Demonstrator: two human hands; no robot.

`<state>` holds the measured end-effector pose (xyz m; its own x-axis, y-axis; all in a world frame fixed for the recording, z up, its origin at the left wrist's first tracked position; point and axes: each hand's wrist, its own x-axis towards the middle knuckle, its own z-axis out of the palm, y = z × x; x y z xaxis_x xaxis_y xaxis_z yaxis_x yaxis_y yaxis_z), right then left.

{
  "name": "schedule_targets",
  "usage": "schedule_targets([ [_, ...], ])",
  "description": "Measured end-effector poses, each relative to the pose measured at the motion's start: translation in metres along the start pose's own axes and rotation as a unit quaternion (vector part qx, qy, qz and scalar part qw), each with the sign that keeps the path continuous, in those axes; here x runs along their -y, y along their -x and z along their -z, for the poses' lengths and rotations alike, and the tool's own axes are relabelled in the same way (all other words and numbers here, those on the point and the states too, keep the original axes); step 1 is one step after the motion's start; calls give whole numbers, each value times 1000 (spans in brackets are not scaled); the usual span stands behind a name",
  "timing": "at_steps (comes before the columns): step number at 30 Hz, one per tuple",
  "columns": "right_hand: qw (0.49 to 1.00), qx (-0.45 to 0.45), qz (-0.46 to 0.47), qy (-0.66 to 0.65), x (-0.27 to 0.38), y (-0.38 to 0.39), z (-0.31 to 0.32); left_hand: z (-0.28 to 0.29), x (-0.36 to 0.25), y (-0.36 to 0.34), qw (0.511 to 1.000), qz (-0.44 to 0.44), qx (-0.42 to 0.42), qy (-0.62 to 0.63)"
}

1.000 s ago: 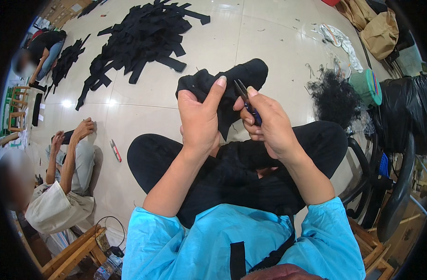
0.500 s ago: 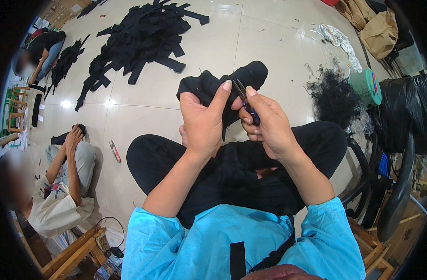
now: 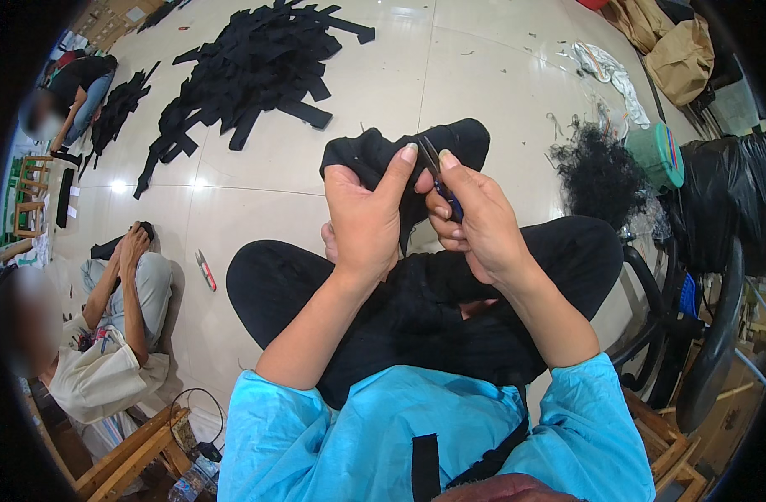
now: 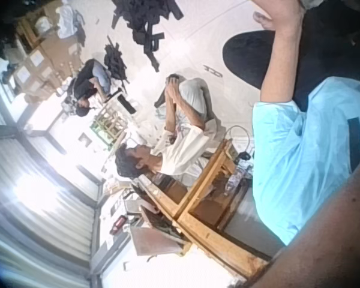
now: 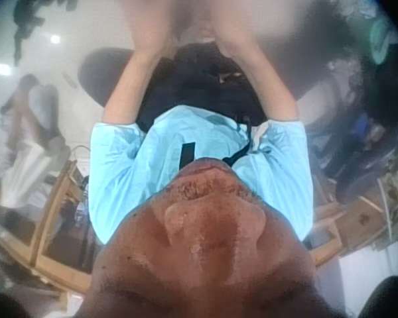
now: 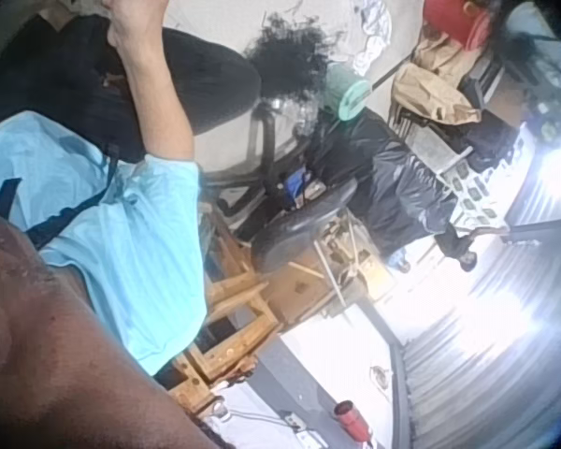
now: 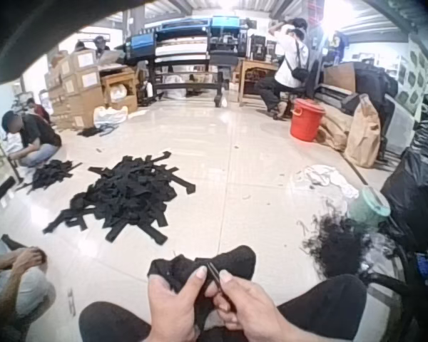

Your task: The person sits on the floor and uses scissors to trim the edges of a black fabric piece. They repeatedly cut small sections, rotate the fabric, and remove loose threads by hand.

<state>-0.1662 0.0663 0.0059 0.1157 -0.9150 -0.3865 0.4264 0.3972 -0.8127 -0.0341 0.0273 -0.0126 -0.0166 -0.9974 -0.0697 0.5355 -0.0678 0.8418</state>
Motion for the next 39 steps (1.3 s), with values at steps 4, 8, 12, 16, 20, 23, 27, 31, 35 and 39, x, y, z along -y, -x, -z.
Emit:
schedule_targets([
  [4, 1000, -7, -20, -4, 2, -1, 1, 0, -1, 0, 1000, 0, 18, -8],
  [8, 1000, -1, -26, -5, 1, -3, 6, 0, 2, 0, 999, -13, 1, -50],
  [12, 999, -4, 5, -35, 8, 1, 5, 11, 13, -6, 998, -29, -10, -60],
  [16, 965, -95, 238, 57, 13, -2, 16, 8, 1, -7, 1000, 21, -4, 2],
  [20, 842, -241, 280, 394, 24, -15, 41, 9, 0, -7, 1000, 23, 12, -2],
  [23, 924, -154, 148, 317, 32, -14, 43, 7, -5, -5, 999, 13, 30, -13],
  [27, 970, -93, 178, 137, 33, -9, 38, 8, -3, -7, 999, -6, 48, -23],
  [31, 974, -83, 183, 100, 35, -6, 42, 17, 1, -7, 995, 90, 30, 11],
  [35, 958, -91, 252, 104, 23, -16, 36, 12, -8, -8, 945, 255, 164, 121],
  [39, 964, -76, 237, 95, 23, -12, 27, 21, 10, -6, 942, 281, 182, 9],
])
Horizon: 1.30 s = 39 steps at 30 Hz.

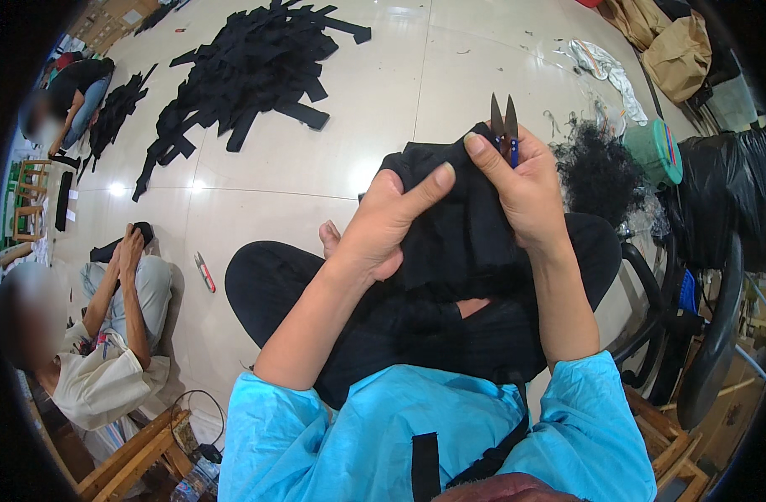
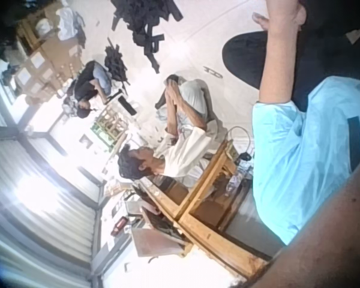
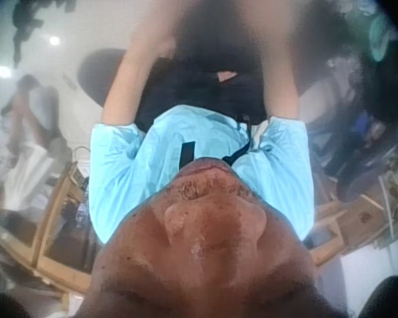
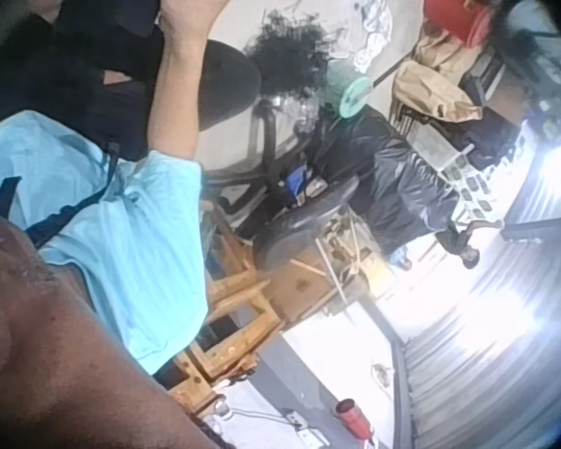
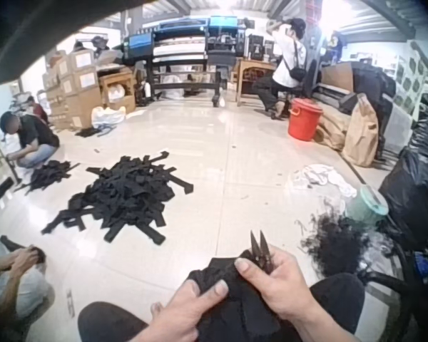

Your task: The person sits on the floor and uses scissors to trim the edges of a black fabric piece. They repeatedly cut small sections, rotate the fabric, and remove loose threads by hand.

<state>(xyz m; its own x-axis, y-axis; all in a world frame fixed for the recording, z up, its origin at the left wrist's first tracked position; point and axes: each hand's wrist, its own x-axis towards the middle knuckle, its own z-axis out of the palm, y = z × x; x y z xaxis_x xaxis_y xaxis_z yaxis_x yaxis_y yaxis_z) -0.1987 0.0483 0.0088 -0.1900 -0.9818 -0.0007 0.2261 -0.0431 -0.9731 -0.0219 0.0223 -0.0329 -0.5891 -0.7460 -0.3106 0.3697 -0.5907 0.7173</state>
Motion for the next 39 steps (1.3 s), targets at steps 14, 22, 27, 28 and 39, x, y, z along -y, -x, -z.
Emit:
schedule_targets([
  [14, 999, -1, -11, 49, -4, 3, 5, -7, -8, 1, 990, -100, -84, -60],
  [22, 986, -39, 66, 149, -4, 3, -2, -7, 1, -1, 968, -203, -113, -95],
  [27, 981, -46, 69, 175, -10, 1, 3, -17, -6, 2, 972, -194, -122, -51],
  [28, 981, -44, 65, 176, -9, 2, 1, -18, -8, 2, 973, -195, -115, -30],
  [39, 991, 67, -109, 42, 17, 24, -8, -15, -13, 2, 967, -217, -125, -55],
])
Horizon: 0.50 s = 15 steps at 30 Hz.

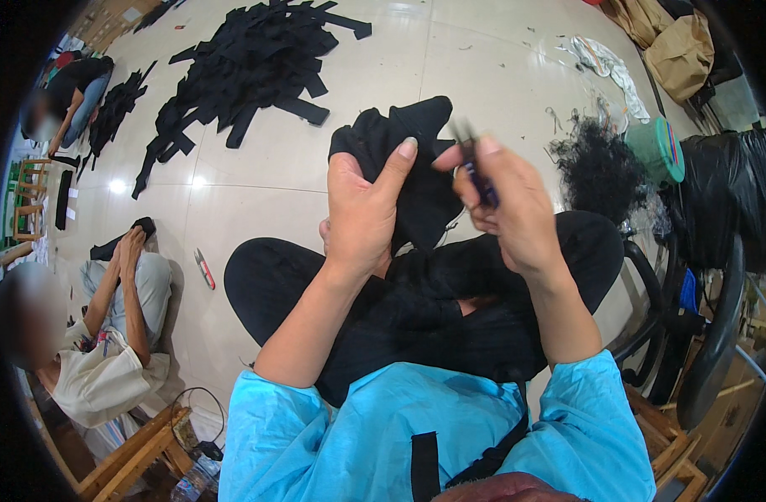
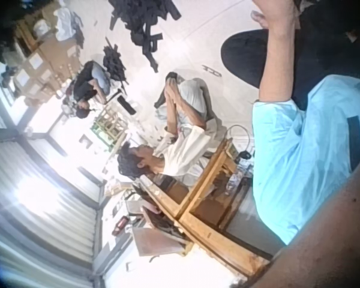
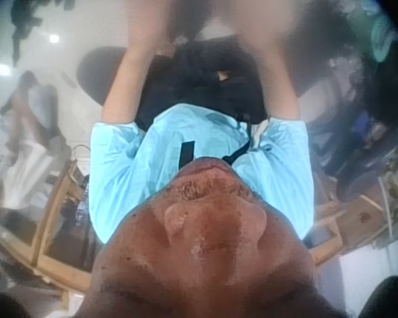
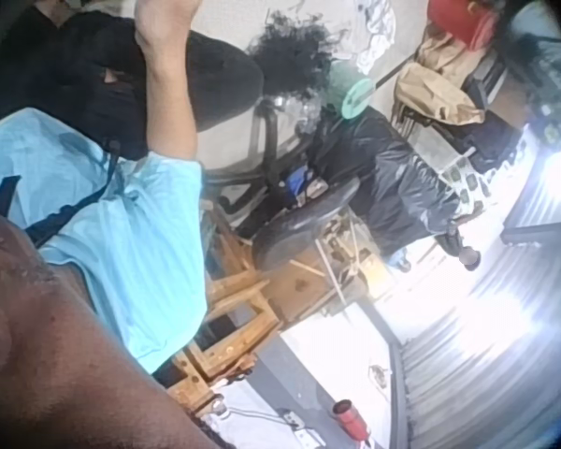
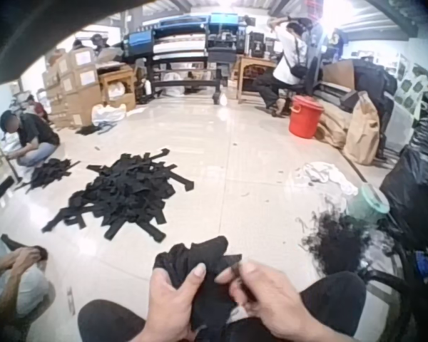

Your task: The person sits on the floor and uses scissors to trim the edges of a black fabric piece. They repeatedly cut small sections, rotate the fabric, and remove loose threads by hand.

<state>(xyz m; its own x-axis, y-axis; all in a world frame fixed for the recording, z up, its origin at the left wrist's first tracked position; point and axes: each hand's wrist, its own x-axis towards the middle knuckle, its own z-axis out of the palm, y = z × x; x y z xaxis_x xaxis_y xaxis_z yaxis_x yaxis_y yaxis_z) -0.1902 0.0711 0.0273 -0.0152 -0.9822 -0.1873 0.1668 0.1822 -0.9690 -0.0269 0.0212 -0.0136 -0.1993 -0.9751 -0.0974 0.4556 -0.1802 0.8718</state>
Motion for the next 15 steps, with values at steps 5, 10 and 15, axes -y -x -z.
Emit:
schedule_targets([
  [5, 997, 46, -55, -14, -15, -6, -9, 6, 9, -3, 999, -30, -18, -17],
  [10, 997, 34, -66, -24, -16, -5, -10, 16, 12, -6, 998, -24, -19, -50],
  [15, 997, 28, -65, -28, -16, -5, -10, 9, 9, -4, 999, -21, -22, -17],
])
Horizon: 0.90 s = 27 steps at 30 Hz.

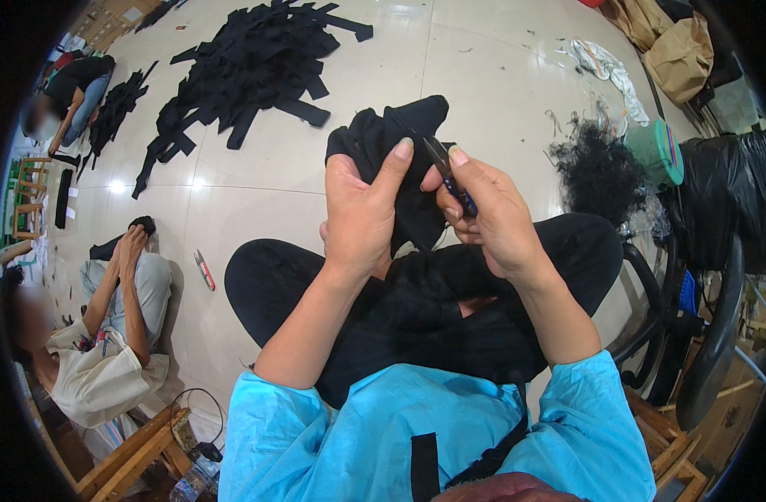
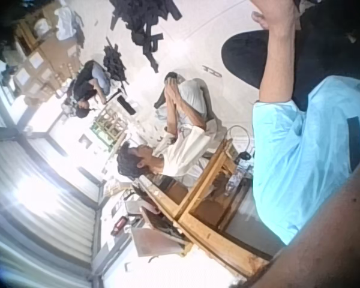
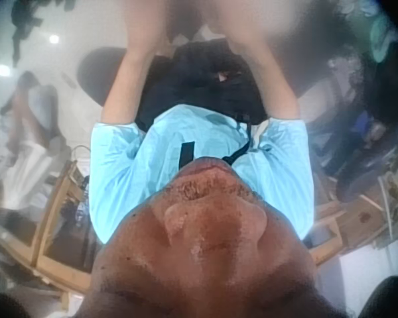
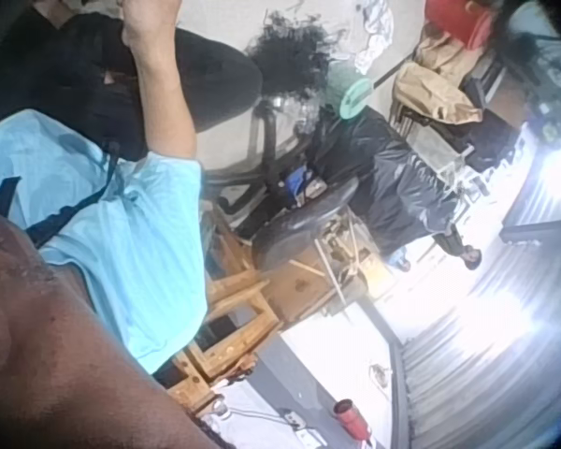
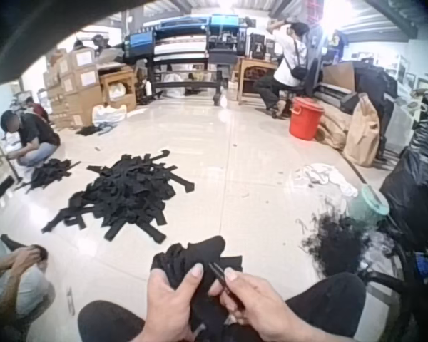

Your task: The person sits on the floor and uses scissors to trim the edges of a black fabric piece. They repeatedly cut small sections, rotate the fabric, and remove loose threads by hand.

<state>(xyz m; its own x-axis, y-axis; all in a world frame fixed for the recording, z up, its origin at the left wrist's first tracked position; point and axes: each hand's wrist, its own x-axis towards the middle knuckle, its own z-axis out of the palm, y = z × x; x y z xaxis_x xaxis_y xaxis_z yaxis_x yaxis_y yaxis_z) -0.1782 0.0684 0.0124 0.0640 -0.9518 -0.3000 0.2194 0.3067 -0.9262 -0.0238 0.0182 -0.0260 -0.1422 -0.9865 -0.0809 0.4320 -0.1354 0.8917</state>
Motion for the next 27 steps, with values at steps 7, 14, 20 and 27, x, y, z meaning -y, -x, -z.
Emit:
schedule_targets([
  [7, 1000, 9, -7, 0, 2, 0, 1, 1, 1, 0, 1000, -4, 4, 0],
  [14, 1000, 3, -26, 8, 4, -1, 2, -4, -5, 2, 999, -5, 31, 9],
  [20, 999, 4, -24, -32, -3, -4, 2, -6, -5, 5, 1000, 7, 7, -11],
  [27, 999, 1, -41, -33, -5, -6, 5, 0, 9, 3, 998, -27, 5, -61],
])
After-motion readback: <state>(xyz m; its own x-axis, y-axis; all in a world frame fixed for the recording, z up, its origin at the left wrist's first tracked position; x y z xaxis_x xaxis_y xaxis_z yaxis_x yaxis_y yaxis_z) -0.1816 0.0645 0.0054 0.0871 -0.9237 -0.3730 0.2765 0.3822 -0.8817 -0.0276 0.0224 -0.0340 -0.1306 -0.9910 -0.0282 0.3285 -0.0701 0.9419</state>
